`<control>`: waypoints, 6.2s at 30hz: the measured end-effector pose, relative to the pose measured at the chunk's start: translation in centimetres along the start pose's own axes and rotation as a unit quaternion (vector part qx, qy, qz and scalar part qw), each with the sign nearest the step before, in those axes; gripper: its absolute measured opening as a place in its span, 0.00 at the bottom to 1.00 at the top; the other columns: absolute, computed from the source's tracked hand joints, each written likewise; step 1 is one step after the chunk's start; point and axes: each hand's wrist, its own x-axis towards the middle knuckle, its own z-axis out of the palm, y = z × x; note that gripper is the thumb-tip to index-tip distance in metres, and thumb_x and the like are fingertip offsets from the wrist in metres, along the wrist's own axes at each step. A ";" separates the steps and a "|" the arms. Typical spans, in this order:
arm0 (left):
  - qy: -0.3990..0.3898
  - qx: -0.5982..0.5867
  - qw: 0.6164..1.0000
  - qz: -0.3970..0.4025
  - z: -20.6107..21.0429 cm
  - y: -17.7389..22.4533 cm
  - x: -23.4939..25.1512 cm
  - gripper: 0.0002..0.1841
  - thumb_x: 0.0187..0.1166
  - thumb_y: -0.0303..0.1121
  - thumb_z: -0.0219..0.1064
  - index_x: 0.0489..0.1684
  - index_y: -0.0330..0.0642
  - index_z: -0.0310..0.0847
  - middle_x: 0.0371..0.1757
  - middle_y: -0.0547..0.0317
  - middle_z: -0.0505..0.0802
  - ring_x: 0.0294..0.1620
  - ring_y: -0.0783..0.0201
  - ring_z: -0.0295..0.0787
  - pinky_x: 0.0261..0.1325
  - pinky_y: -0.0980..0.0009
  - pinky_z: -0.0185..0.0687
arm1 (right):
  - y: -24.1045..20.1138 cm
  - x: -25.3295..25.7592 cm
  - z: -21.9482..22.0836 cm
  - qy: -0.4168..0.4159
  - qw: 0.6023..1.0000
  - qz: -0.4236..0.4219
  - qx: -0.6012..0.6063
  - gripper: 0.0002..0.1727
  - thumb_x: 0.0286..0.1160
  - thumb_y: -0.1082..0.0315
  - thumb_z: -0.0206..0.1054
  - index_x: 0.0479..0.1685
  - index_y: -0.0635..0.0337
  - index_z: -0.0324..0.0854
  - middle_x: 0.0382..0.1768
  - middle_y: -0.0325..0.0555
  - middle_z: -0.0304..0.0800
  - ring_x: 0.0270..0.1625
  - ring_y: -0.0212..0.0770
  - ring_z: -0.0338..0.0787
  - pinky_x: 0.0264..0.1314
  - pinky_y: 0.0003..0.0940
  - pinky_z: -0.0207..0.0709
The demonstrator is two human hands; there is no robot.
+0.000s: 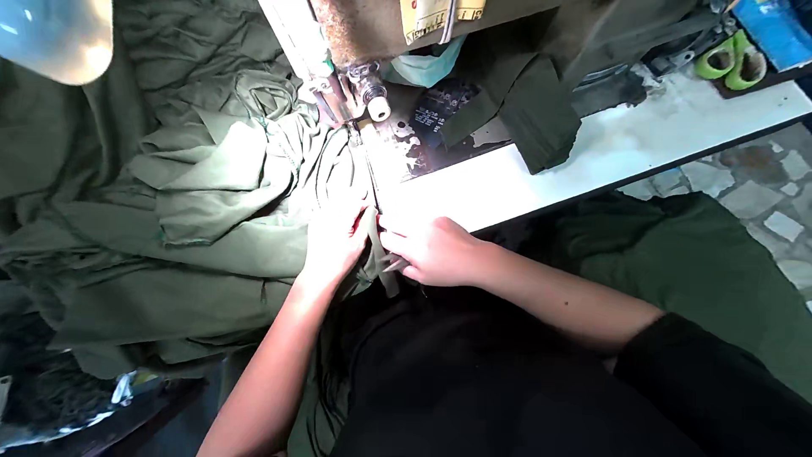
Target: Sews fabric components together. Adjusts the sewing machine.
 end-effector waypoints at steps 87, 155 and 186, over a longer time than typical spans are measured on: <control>-0.056 0.058 0.986 0.144 0.5 -3.1 0.7 0.24 0.74 0.37 0.52 0.59 0.40 0.92 0.70 0.44 0.89 0.76 0.38 0.80 0.75 0.37 0.69 | -0.5 0.2 -1.0 -0.059 0.997 0.047 -0.020 0.14 0.75 0.61 0.68 0.53 0.60 0.88 0.57 0.54 0.91 0.37 0.52 0.93 0.28 0.47 0.81; -0.269 0.361 0.891 -0.057 -15.5 1.0 4.1 0.18 0.85 0.37 0.53 0.32 0.33 0.83 0.31 0.34 0.88 0.43 0.27 0.88 0.43 0.30 0.69 | 0.8 6.6 -2.1 0.048 0.980 0.019 0.194 0.11 0.77 0.72 0.62 0.40 0.72 0.87 0.34 0.57 0.86 0.41 0.49 0.84 0.47 0.45 0.75; -0.182 0.084 0.970 0.138 -1.7 -1.5 -2.3 0.27 0.78 0.37 0.47 0.72 0.47 0.85 0.82 0.40 0.79 0.85 0.27 0.65 0.80 0.31 0.54 | 4.6 -8.8 3.9 -0.248 0.926 0.220 0.178 0.22 0.76 0.75 0.68 0.69 0.53 0.85 0.60 0.60 0.90 0.62 0.61 0.89 0.65 0.64 0.78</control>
